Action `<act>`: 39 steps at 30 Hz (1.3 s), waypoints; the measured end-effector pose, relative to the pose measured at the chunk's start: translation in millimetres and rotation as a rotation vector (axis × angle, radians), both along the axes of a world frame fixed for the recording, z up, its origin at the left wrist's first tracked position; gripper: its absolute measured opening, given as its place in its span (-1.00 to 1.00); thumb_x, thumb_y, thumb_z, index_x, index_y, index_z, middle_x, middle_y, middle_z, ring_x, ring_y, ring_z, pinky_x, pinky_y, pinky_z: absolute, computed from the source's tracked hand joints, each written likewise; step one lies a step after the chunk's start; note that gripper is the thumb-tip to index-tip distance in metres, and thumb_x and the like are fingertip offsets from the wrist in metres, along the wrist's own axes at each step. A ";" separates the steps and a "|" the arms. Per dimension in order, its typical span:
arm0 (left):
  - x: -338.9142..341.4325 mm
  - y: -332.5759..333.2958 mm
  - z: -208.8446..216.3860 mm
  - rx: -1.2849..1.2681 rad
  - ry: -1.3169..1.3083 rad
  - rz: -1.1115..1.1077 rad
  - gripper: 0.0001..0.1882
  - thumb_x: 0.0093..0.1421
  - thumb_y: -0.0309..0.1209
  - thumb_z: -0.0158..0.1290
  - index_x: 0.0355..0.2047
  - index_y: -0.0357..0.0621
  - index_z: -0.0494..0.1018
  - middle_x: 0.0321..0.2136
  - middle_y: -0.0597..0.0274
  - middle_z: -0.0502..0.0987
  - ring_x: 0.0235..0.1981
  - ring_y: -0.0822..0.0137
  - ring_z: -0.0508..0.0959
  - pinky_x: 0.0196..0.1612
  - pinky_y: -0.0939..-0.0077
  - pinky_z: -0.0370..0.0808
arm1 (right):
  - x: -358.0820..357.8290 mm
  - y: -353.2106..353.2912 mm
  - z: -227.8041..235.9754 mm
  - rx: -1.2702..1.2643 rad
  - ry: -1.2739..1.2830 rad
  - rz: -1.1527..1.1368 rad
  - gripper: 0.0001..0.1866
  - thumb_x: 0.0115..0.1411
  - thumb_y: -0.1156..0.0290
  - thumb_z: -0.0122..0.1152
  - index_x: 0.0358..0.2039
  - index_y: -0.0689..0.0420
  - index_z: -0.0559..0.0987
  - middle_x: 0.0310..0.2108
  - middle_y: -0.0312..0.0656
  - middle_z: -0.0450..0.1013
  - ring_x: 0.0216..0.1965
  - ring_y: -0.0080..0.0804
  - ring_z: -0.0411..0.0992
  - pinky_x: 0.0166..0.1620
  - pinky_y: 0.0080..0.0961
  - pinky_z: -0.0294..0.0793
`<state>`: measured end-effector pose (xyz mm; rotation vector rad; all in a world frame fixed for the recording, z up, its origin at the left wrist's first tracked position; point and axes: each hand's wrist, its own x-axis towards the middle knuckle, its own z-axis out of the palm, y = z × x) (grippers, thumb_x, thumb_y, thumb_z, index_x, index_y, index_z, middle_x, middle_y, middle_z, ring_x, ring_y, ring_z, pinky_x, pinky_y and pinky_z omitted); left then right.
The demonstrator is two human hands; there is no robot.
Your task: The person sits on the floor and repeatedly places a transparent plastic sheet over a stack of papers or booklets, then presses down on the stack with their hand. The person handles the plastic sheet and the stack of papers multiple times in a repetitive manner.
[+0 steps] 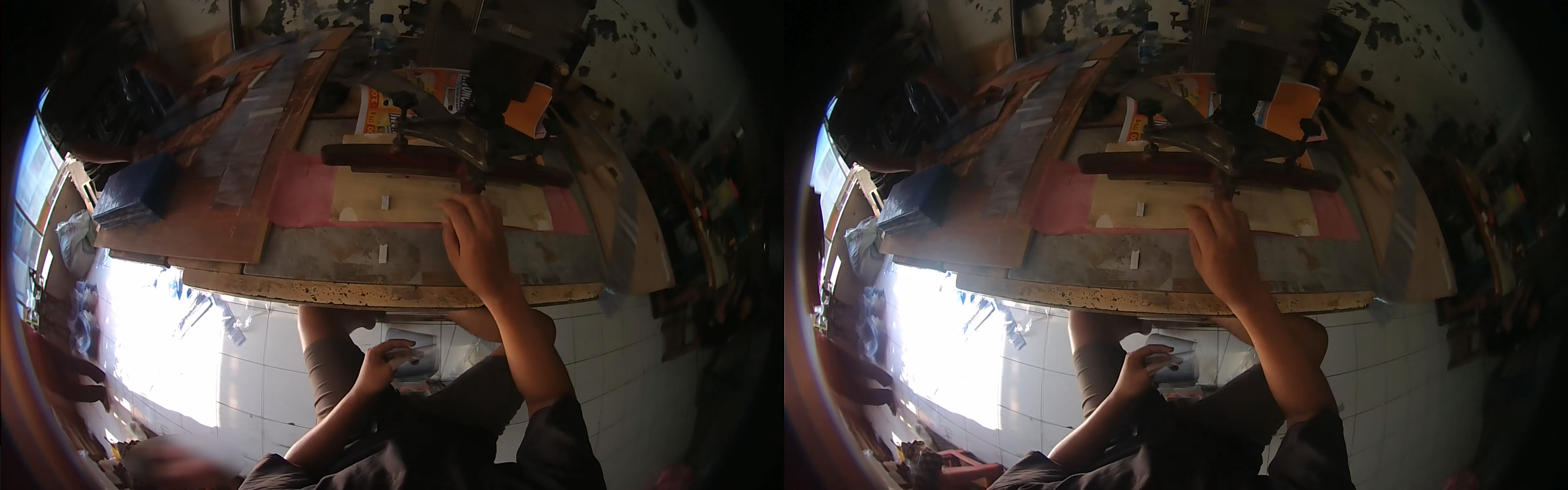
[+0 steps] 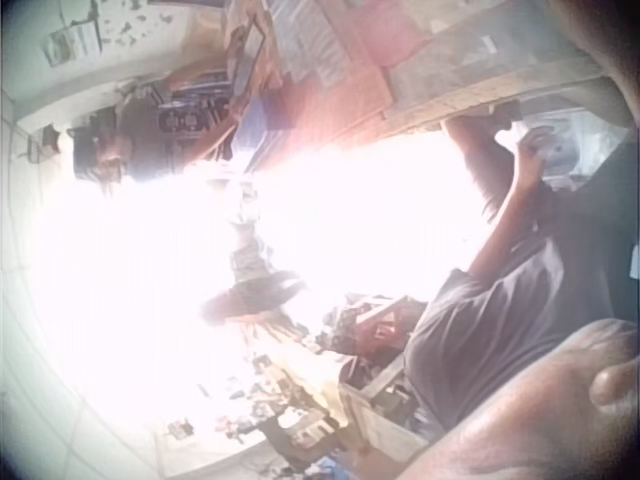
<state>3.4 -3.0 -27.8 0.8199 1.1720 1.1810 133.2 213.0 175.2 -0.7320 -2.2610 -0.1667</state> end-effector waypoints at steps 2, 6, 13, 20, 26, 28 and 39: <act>1.7 -2.6 -3.6 -0.020 -0.031 -0.003 -0.70 0.27 -0.58 0.15 0.02 -0.33 0.57 -0.16 0.07 0.71 -0.09 0.37 0.68 0.07 0.45 0.56 | 3.5 -9.8 -10.6 -0.144 -0.074 0.077 -0.60 0.33 0.38 0.22 0.15 0.19 0.52 0.08 -0.11 0.46 0.14 -0.16 0.41 0.19 -0.17 0.37; 1.6 -4.7 -0.3 0.043 0.021 -0.016 -0.71 0.26 -0.59 0.15 -0.01 -0.32 0.58 -0.13 0.10 0.70 -0.05 0.36 0.66 0.10 0.44 0.55 | 8.1 -10.1 -25.4 -0.295 -0.205 0.109 -0.49 0.47 0.14 0.04 0.26 0.23 0.45 0.30 -0.01 0.35 0.36 -0.09 0.27 0.39 -0.11 0.21; -1.1 -8.9 10.5 0.043 0.051 0.004 -0.73 0.23 -0.57 0.18 -0.04 -0.29 0.60 -0.10 0.17 0.70 -0.01 0.39 0.63 0.14 0.45 0.52 | 6.9 5.3 -42.9 -0.262 -0.296 0.049 -0.38 0.49 0.05 -0.05 0.33 0.29 0.35 0.40 0.08 0.22 0.46 -0.05 0.13 0.47 -0.01 0.06; -6.5 -8.7 35.0 0.091 0.111 0.015 -0.73 0.22 -0.55 0.20 -0.05 -0.25 0.61 -0.09 0.19 0.70 -0.01 0.40 0.63 0.15 0.44 0.51 | -0.3 24.9 -48.7 -0.243 -0.298 0.048 -0.39 0.50 0.05 -0.06 0.33 0.28 0.34 0.40 0.09 0.22 0.46 -0.05 0.14 0.47 0.02 0.03; -7.6 -7.9 37.6 0.128 0.157 -0.003 -0.73 0.25 -0.56 0.21 -0.04 -0.28 0.60 -0.09 0.17 0.68 -0.04 0.39 0.64 0.11 0.46 0.55 | -4.3 29.9 -48.1 -0.244 -0.284 0.048 -0.39 0.50 0.06 -0.07 0.33 0.30 0.34 0.39 0.10 0.23 0.45 -0.07 0.16 0.48 0.00 0.03; -7.7 -8.1 38.7 0.130 0.149 -0.007 -0.74 0.26 -0.57 0.22 -0.04 -0.30 0.59 -0.08 0.16 0.66 -0.06 0.39 0.65 0.09 0.46 0.56 | -5.3 31.2 -48.8 -0.246 -0.273 0.052 -0.39 0.50 0.06 -0.06 0.33 0.30 0.34 0.39 0.10 0.24 0.45 -0.08 0.16 0.48 -0.01 0.03; -6.3 -7.3 42.0 0.084 0.102 0.013 -0.73 0.22 -0.54 0.22 -0.05 -0.24 0.61 -0.12 0.17 0.71 -0.03 0.40 0.65 0.12 0.43 0.53 | -8.5 32.4 -50.3 -0.239 -0.273 0.039 -0.38 0.49 0.06 -0.03 0.34 0.27 0.34 0.41 0.05 0.22 0.46 -0.10 0.15 0.47 0.02 0.05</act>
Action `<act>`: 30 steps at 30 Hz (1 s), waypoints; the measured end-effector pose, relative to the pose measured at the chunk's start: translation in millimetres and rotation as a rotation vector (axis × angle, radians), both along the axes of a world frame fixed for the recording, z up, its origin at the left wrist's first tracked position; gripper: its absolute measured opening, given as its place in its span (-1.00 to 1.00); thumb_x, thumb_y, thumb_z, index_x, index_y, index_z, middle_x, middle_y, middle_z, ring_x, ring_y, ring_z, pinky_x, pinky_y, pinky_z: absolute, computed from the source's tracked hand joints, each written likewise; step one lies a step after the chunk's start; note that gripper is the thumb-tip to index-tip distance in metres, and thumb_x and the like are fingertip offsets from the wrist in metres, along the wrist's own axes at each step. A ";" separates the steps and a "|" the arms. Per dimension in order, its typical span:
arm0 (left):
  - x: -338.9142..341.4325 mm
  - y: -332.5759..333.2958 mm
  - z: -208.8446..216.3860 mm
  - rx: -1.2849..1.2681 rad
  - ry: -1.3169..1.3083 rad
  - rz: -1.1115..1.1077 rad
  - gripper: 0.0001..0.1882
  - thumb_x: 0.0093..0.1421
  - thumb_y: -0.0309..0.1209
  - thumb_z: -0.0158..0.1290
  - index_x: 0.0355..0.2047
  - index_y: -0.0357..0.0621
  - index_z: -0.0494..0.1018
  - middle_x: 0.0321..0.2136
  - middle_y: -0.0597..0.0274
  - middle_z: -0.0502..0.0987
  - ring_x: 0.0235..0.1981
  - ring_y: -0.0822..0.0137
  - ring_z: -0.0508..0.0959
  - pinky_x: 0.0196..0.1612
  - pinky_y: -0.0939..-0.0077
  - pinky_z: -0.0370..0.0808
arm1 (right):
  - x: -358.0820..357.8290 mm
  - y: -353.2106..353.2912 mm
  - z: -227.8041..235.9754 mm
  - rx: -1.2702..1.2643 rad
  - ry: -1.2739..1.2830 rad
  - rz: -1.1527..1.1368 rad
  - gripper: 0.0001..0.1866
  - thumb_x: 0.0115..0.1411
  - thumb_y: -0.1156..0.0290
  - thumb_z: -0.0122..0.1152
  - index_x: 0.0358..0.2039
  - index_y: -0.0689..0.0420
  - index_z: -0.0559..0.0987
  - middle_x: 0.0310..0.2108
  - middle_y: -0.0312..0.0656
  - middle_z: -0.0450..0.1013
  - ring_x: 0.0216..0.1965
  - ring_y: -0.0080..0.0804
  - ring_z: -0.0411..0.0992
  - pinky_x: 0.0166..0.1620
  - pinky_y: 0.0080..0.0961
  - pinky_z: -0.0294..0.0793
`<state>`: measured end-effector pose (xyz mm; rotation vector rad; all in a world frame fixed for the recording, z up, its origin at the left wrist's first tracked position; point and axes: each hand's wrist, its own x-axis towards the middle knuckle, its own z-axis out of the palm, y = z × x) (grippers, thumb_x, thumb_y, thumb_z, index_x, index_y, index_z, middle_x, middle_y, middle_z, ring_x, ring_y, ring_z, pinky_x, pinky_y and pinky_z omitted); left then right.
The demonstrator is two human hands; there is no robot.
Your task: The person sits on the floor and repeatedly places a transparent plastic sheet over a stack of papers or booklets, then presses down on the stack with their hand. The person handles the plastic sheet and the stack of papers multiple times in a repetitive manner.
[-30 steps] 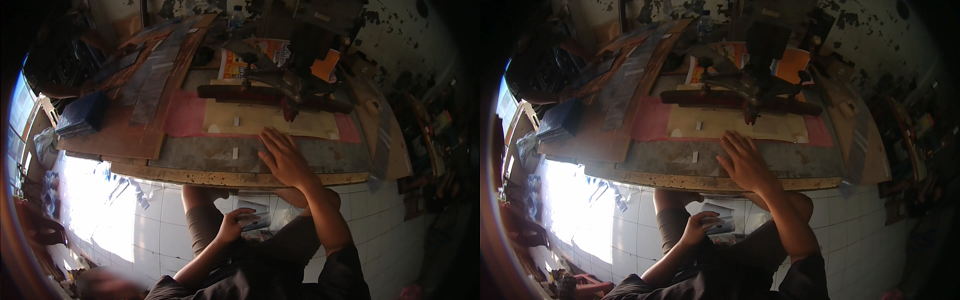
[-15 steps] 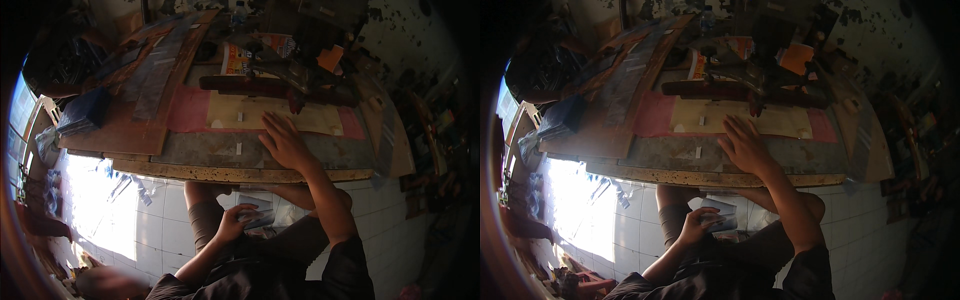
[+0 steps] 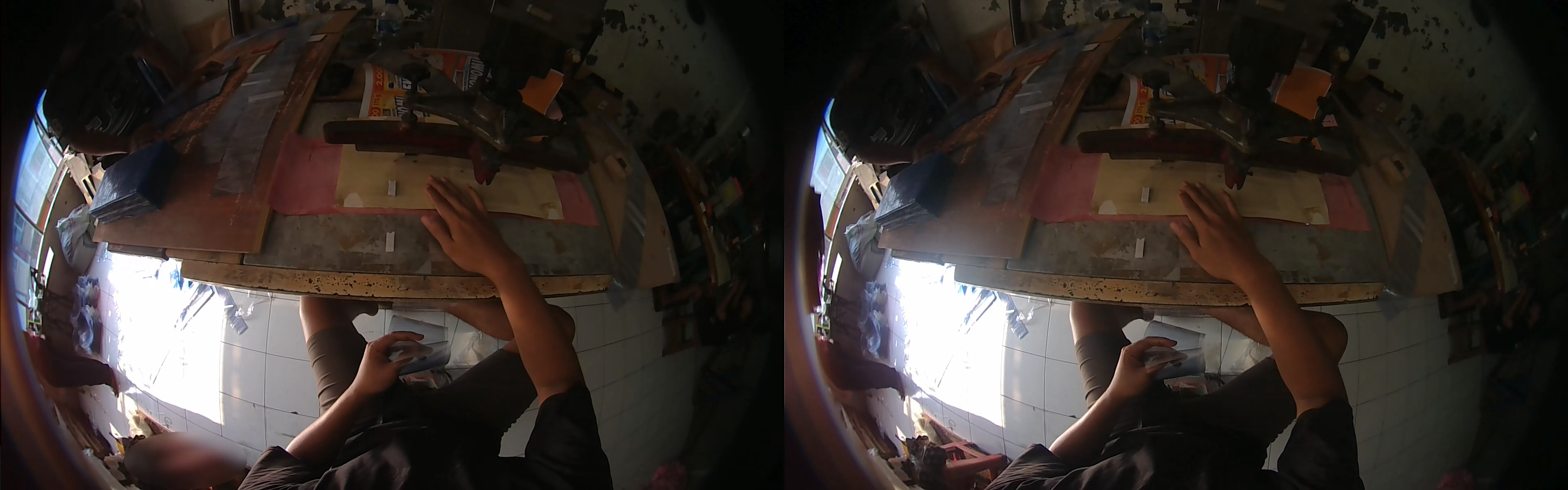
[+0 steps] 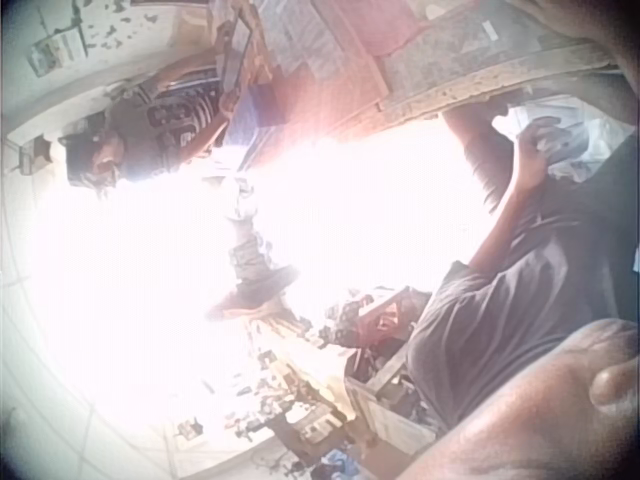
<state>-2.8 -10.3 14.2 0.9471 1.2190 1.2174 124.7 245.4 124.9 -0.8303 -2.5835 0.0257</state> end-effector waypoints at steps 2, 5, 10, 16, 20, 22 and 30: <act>-0.2 0.7 0.8 0.012 0.016 -0.001 -0.73 0.22 -0.53 0.23 -0.05 -0.24 0.61 -0.12 0.16 0.71 -0.04 0.40 0.65 0.11 0.43 0.53 | 0.6 0.1 0.5 -0.003 -0.001 0.000 -0.38 0.49 0.06 -0.03 0.34 0.27 0.33 0.41 0.05 0.22 0.46 -0.10 0.14 0.47 0.03 0.04; -0.4 1.8 3.3 0.023 0.059 0.000 -0.73 0.21 -0.53 0.23 -0.05 -0.23 0.61 -0.12 0.17 0.71 -0.04 0.40 0.65 0.11 0.43 0.53 | 1.8 0.0 1.0 -0.011 -0.001 -0.002 -0.38 0.49 0.06 -0.02 0.35 0.27 0.32 0.41 0.05 0.21 0.46 -0.10 0.14 0.47 0.05 0.03; -2.0 1.2 2.3 0.016 0.088 -0.008 -0.72 0.22 -0.52 0.24 -0.05 -0.23 0.61 -0.13 0.17 0.71 -0.04 0.41 0.65 0.11 0.44 0.53 | 1.2 -0.2 0.8 -0.009 -0.002 0.008 -0.36 0.47 0.06 0.01 0.36 0.27 0.30 0.42 0.06 0.20 0.47 -0.09 0.13 0.48 0.06 0.01; -2.4 1.0 3.7 0.030 0.088 -0.006 -0.72 0.22 -0.52 0.23 -0.04 -0.22 0.61 -0.17 0.18 0.72 -0.06 0.43 0.65 0.10 0.46 0.52 | 1.8 -3.0 3.7 -0.023 -0.039 -0.007 -0.28 0.41 0.02 0.09 0.39 0.27 0.26 0.45 0.07 0.14 0.50 -0.10 0.06 0.50 0.05 -0.04; -3.0 -0.2 0.6 0.005 0.063 -0.012 -0.73 0.23 -0.52 0.22 -0.04 -0.22 0.60 -0.20 0.19 0.72 -0.07 0.44 0.65 0.10 0.46 0.52 | 1.6 -3.3 4.8 -0.025 -0.048 -0.006 -0.26 0.40 0.02 0.10 0.40 0.28 0.25 0.46 0.07 0.12 0.51 -0.11 0.05 0.51 0.04 -0.07; -2.8 -0.2 0.0 0.004 0.054 -0.011 -0.72 0.24 -0.52 0.21 -0.03 -0.22 0.60 -0.21 0.19 0.72 -0.08 0.44 0.65 0.10 0.47 0.52 | 1.6 -3.7 4.8 -0.031 -0.049 -0.008 -0.25 0.40 0.02 0.10 0.40 0.28 0.24 0.46 0.07 0.12 0.51 -0.11 0.04 0.51 0.04 -0.08; -4.0 0.1 -0.8 0.008 0.073 -0.020 -0.74 0.26 -0.50 0.24 -0.05 -0.29 0.59 -0.14 0.15 0.68 -0.06 0.38 0.66 0.08 0.46 0.55 | 1.3 -2.8 2.9 -0.027 -0.057 -0.009 -0.22 0.39 0.00 0.12 0.41 0.30 0.23 0.47 0.08 0.11 0.51 -0.11 0.03 0.51 0.03 -0.08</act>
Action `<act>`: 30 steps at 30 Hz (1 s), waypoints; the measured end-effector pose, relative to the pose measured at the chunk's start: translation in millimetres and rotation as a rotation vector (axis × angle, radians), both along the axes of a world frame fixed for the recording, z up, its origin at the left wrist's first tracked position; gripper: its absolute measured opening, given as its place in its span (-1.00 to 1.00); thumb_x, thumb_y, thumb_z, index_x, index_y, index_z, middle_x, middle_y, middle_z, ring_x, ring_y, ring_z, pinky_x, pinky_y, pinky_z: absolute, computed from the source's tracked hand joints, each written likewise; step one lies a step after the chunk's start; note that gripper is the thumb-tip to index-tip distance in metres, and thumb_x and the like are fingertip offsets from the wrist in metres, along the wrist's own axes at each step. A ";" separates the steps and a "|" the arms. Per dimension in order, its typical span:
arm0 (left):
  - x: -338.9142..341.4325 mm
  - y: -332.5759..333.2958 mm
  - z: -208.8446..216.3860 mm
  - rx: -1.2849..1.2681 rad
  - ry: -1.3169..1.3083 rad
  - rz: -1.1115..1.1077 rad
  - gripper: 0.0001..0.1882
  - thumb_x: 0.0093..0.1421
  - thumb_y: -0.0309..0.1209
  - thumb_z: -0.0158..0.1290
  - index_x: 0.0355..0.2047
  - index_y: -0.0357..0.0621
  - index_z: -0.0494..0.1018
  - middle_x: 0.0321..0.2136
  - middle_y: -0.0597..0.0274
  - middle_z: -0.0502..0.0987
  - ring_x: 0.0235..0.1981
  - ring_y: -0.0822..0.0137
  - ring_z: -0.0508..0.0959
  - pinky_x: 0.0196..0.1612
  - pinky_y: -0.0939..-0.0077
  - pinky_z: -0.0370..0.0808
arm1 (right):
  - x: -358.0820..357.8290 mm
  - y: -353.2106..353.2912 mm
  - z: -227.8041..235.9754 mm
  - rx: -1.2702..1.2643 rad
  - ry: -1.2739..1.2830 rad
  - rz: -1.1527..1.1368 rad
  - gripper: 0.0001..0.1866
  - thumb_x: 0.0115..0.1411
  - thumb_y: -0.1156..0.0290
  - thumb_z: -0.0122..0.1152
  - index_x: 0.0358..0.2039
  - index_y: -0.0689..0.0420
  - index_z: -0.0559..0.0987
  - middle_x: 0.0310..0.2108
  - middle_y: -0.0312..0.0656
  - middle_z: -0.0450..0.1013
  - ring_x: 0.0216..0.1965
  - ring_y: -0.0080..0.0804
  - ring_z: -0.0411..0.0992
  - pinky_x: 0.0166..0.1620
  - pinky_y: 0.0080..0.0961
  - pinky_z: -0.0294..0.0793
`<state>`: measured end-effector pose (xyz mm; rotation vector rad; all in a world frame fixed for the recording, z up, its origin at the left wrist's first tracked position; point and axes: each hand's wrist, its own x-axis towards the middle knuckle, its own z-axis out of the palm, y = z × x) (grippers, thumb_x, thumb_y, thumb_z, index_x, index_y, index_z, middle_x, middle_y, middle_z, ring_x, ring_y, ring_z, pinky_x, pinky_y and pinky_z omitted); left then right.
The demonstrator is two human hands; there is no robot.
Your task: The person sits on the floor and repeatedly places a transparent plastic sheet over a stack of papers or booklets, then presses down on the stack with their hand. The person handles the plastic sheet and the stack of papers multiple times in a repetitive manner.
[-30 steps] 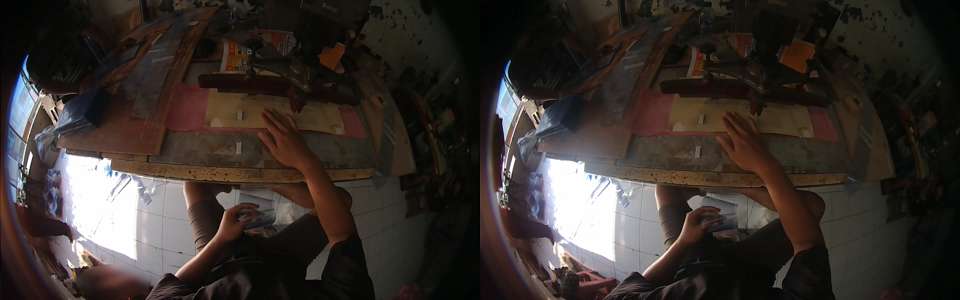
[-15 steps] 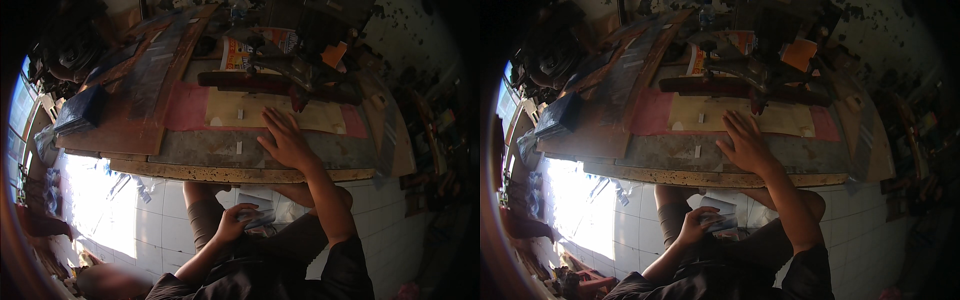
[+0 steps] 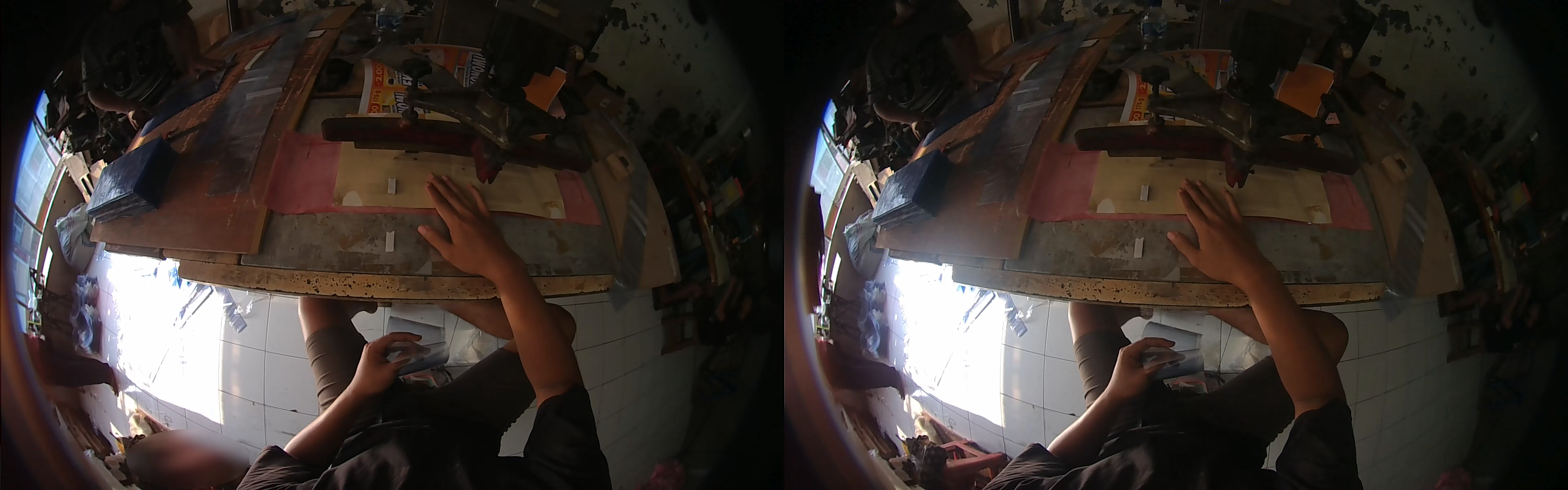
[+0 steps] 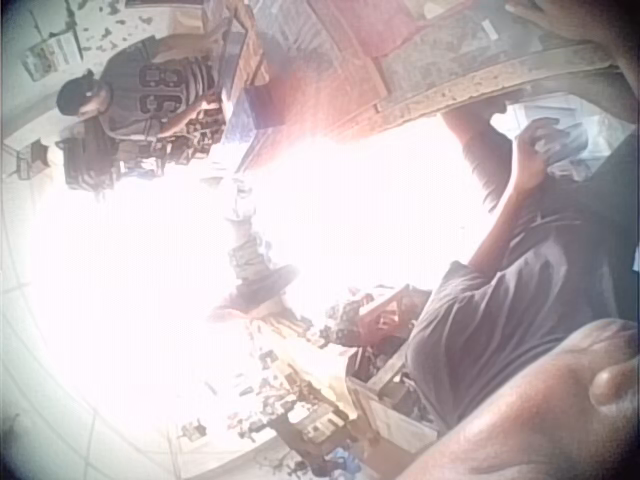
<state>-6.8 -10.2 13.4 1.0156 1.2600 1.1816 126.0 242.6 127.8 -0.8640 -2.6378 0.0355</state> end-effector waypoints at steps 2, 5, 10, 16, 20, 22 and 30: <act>0.5 -0.1 5.1 -0.011 -0.001 0.007 -0.74 0.25 -0.50 0.23 -0.05 -0.25 0.60 -0.14 0.15 0.70 -0.06 0.41 0.65 0.09 0.47 0.54 | 0.3 -0.1 -0.2 -0.002 0.002 -0.001 -0.22 0.39 0.00 0.12 0.41 0.30 0.24 0.47 0.08 0.11 0.51 -0.11 0.03 0.51 0.03 -0.08; 0.6 -0.8 3.4 -0.015 -0.012 0.010 -0.74 0.25 -0.50 0.22 -0.04 -0.23 0.61 -0.14 0.16 0.72 -0.07 0.43 0.65 0.08 0.47 0.53 | -0.2 -0.8 -0.1 -0.006 0.004 -0.001 -0.21 0.38 0.00 0.12 0.41 0.31 0.24 0.47 0.07 0.11 0.51 -0.12 0.03 0.51 0.03 -0.08; -0.1 -1.1 -0.8 -0.039 -0.055 -0.007 -0.73 0.25 -0.50 0.22 -0.03 -0.23 0.60 -0.15 0.17 0.72 -0.06 0.44 0.65 0.08 0.48 0.54 | 0.3 -0.6 0.1 -0.011 0.002 0.000 -0.21 0.38 -0.01 0.13 0.41 0.30 0.23 0.47 0.07 0.11 0.52 -0.12 0.02 0.51 0.03 -0.09; 0.1 -0.7 -2.3 -0.024 -0.040 0.001 -0.72 0.25 -0.53 0.20 -0.02 -0.22 0.60 -0.13 0.18 0.72 -0.05 0.43 0.65 0.10 0.47 0.53 | -0.1 -1.2 1.3 -0.025 0.003 -0.005 -0.21 0.38 -0.01 0.13 0.41 0.30 0.23 0.47 0.08 0.10 0.52 -0.12 0.01 0.51 0.03 -0.09; -0.3 -0.5 -4.0 -0.001 -0.009 0.000 -0.72 0.24 -0.55 0.20 -0.02 -0.23 0.60 -0.13 0.17 0.72 -0.04 0.42 0.65 0.12 0.46 0.53 | -0.2 -1.9 2.0 -0.023 -0.003 -0.006 -0.21 0.39 -0.02 0.11 0.41 0.30 0.22 0.47 0.08 0.10 0.52 -0.12 0.02 0.51 0.03 -0.10; -0.4 -0.1 -2.5 0.004 -0.008 -0.006 -0.72 0.24 -0.56 0.19 -0.02 -0.24 0.60 -0.13 0.16 0.72 -0.04 0.41 0.65 0.12 0.46 0.53 | 0.0 -1.5 1.6 -0.021 -0.007 -0.009 -0.21 0.39 -0.02 0.11 0.41 0.30 0.22 0.47 0.07 0.10 0.52 -0.12 0.02 0.51 0.02 -0.09; 0.2 -0.1 4.7 -0.028 -0.074 -0.019 -0.73 0.28 -0.57 0.16 -0.01 -0.26 0.58 -0.14 0.15 0.72 -0.03 0.40 0.66 0.14 0.46 0.53 | 0.3 -2.2 3.6 -0.027 -0.004 -0.013 -0.20 0.39 -0.02 0.12 0.42 0.29 0.22 0.47 0.06 0.10 0.52 -0.12 0.02 0.51 -0.01 -0.03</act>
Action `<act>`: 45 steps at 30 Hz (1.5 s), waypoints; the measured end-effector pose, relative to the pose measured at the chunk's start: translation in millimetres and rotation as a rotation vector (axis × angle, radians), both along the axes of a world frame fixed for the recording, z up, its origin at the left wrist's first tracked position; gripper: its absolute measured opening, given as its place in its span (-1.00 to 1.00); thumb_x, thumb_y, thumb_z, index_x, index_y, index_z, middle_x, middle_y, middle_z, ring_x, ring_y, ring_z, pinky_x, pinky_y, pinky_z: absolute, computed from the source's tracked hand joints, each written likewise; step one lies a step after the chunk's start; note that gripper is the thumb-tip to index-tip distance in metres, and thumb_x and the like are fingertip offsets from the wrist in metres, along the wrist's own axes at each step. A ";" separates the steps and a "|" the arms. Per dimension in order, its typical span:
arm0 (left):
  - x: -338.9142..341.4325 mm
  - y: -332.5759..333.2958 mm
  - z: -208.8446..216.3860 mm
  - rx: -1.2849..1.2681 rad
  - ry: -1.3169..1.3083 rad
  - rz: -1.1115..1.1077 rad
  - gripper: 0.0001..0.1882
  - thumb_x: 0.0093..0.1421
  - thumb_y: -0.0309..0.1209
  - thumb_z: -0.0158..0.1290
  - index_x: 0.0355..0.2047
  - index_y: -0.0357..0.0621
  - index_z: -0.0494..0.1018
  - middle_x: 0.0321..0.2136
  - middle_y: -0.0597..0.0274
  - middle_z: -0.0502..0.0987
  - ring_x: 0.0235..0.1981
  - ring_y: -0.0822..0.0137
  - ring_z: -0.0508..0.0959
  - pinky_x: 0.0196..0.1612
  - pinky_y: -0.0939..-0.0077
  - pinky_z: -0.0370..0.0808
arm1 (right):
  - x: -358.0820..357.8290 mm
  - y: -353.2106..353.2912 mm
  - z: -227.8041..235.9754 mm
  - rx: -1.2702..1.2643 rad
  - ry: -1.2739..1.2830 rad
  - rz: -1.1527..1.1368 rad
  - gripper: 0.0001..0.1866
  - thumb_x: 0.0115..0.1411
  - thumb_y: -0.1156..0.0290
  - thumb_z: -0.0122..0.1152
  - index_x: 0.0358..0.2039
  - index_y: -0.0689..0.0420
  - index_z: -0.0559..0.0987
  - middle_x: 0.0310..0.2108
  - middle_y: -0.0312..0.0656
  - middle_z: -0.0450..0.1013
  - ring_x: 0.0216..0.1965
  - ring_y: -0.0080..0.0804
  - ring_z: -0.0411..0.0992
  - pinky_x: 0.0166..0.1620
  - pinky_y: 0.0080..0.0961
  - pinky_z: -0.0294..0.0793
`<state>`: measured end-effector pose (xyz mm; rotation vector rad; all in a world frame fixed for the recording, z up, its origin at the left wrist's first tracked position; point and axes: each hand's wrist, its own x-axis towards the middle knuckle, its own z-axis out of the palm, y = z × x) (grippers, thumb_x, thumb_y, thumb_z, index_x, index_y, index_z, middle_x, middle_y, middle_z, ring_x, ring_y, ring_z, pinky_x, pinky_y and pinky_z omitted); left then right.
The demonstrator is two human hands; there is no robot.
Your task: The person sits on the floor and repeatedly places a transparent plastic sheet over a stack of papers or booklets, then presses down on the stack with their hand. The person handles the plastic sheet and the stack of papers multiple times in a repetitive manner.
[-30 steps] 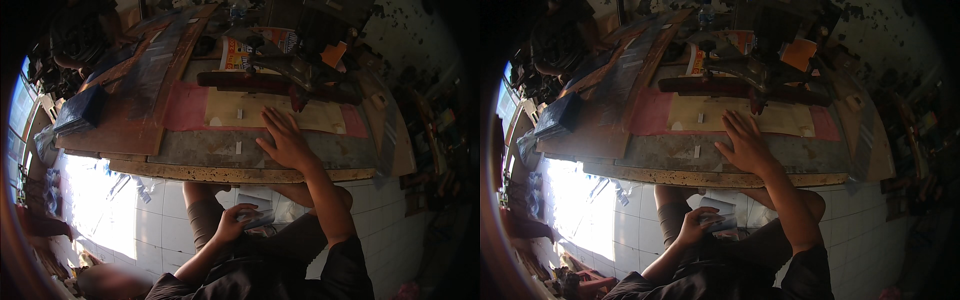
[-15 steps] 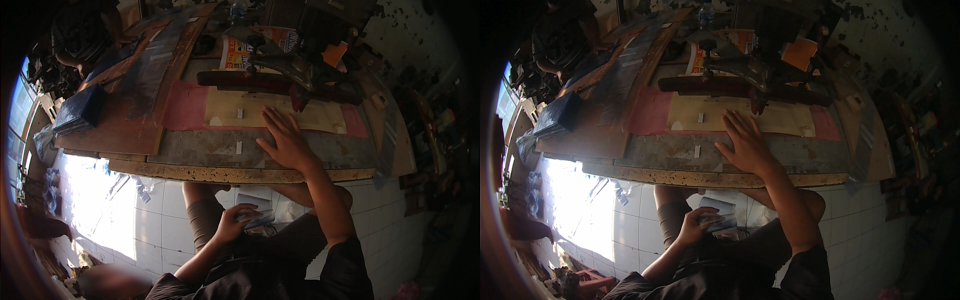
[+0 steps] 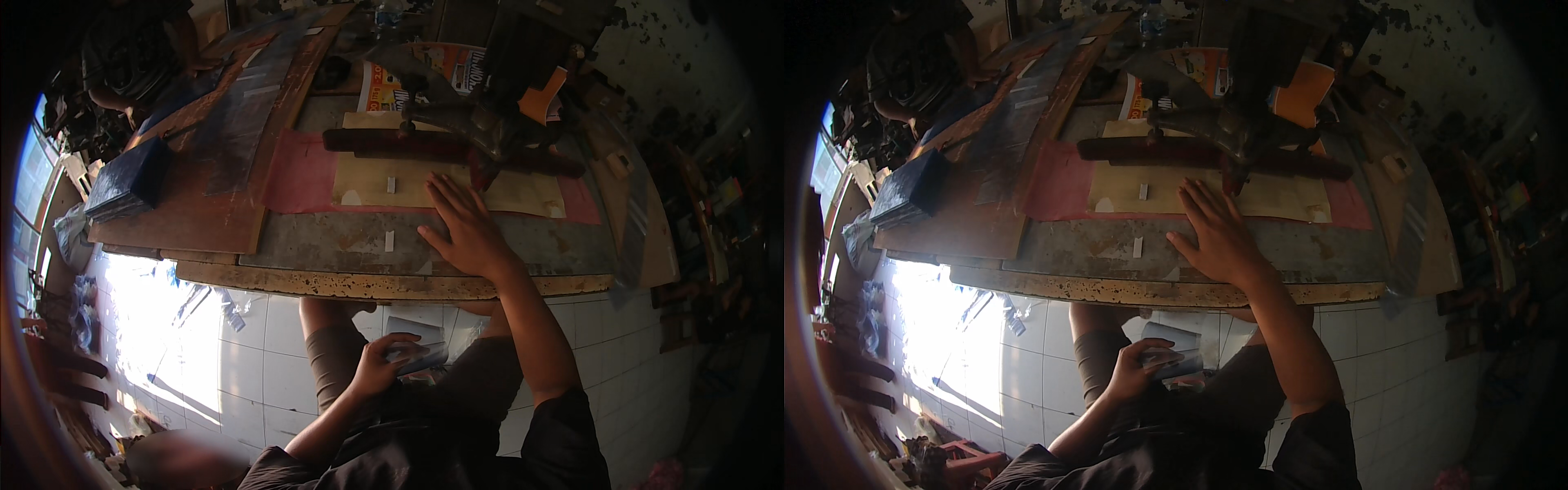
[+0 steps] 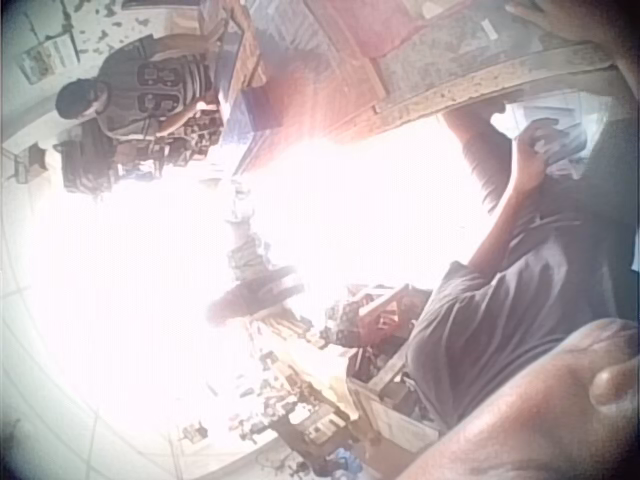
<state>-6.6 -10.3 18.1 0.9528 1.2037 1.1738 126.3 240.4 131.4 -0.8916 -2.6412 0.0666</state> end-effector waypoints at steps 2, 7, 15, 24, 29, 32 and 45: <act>1.1 -1.2 -5.7 0.019 -0.011 0.015 -0.74 0.28 -0.57 0.16 -0.01 -0.26 0.58 -0.15 0.14 0.72 -0.03 0.39 0.67 0.13 0.46 0.54 | -0.4 -0.2 1.0 -0.003 0.000 0.002 -0.20 0.39 -0.02 0.11 0.42 0.29 0.22 0.47 0.06 0.10 0.52 -0.13 0.01 0.50 -0.03 -0.01; 1.6 -0.3 -7.5 0.041 0.009 0.016 -0.74 0.29 -0.55 0.17 -0.01 -0.26 0.58 -0.15 0.12 0.72 -0.05 0.39 0.67 0.09 0.45 0.56 | 0.3 0.2 0.1 -0.012 0.004 0.001 -0.20 0.39 -0.02 0.11 0.43 0.29 0.21 0.48 0.05 0.09 0.53 -0.14 -0.01 0.49 -0.04 0.01; 4.6 -1.2 -7.7 0.053 -0.001 0.042 -0.73 0.29 -0.53 0.19 -0.01 -0.29 0.58 -0.15 0.13 0.72 -0.05 0.39 0.66 0.08 0.45 0.57 | 0.2 -1.2 0.3 -0.026 0.005 -0.008 -0.18 0.39 -0.03 0.11 0.43 0.29 0.19 0.49 0.04 0.08 0.53 -0.14 -0.02 0.49 -0.03 0.01; 7.2 0.3 -12.8 -0.019 -0.015 0.050 -0.69 0.23 -0.53 0.27 -0.02 -0.32 0.57 -0.11 0.11 0.68 -0.04 0.34 0.67 0.08 0.44 0.58 | 0.1 -1.6 1.3 -0.053 -0.003 -0.020 -0.18 0.39 -0.04 0.09 0.45 0.26 0.17 0.51 0.02 0.03 0.54 -0.15 -0.04 0.48 -0.02 0.02; 5.6 1.1 -9.5 -0.008 0.038 0.049 -0.69 0.22 -0.51 0.28 -0.04 -0.32 0.58 -0.11 0.12 0.68 -0.04 0.34 0.66 0.08 0.43 0.58 | 2.7 -0.8 -3.7 -0.044 0.006 -0.018 -0.18 0.40 -0.05 0.08 0.45 0.26 0.17 0.51 0.02 0.03 0.54 -0.16 -0.05 0.48 -0.03 0.02; 5.2 1.2 -2.9 -0.009 0.054 0.049 -0.69 0.22 -0.50 0.29 -0.04 -0.32 0.59 -0.11 0.12 0.68 -0.02 0.33 0.66 0.08 0.42 0.59 | 2.3 1.4 -3.5 -0.041 0.027 -0.010 -0.18 0.39 -0.05 0.09 0.44 0.27 0.18 0.50 0.02 0.04 0.54 -0.16 -0.04 0.48 -0.03 0.03; 9.8 2.1 -13.9 0.023 -0.022 0.056 -0.69 0.21 -0.54 0.28 -0.02 -0.30 0.58 -0.11 0.12 0.68 -0.03 0.32 0.67 0.09 0.41 0.59 | 2.1 0.4 -4.1 -0.018 0.022 -0.012 -0.19 0.39 -0.05 0.10 0.42 0.26 0.20 0.49 0.04 0.06 0.53 -0.13 0.00 0.48 -0.02 0.04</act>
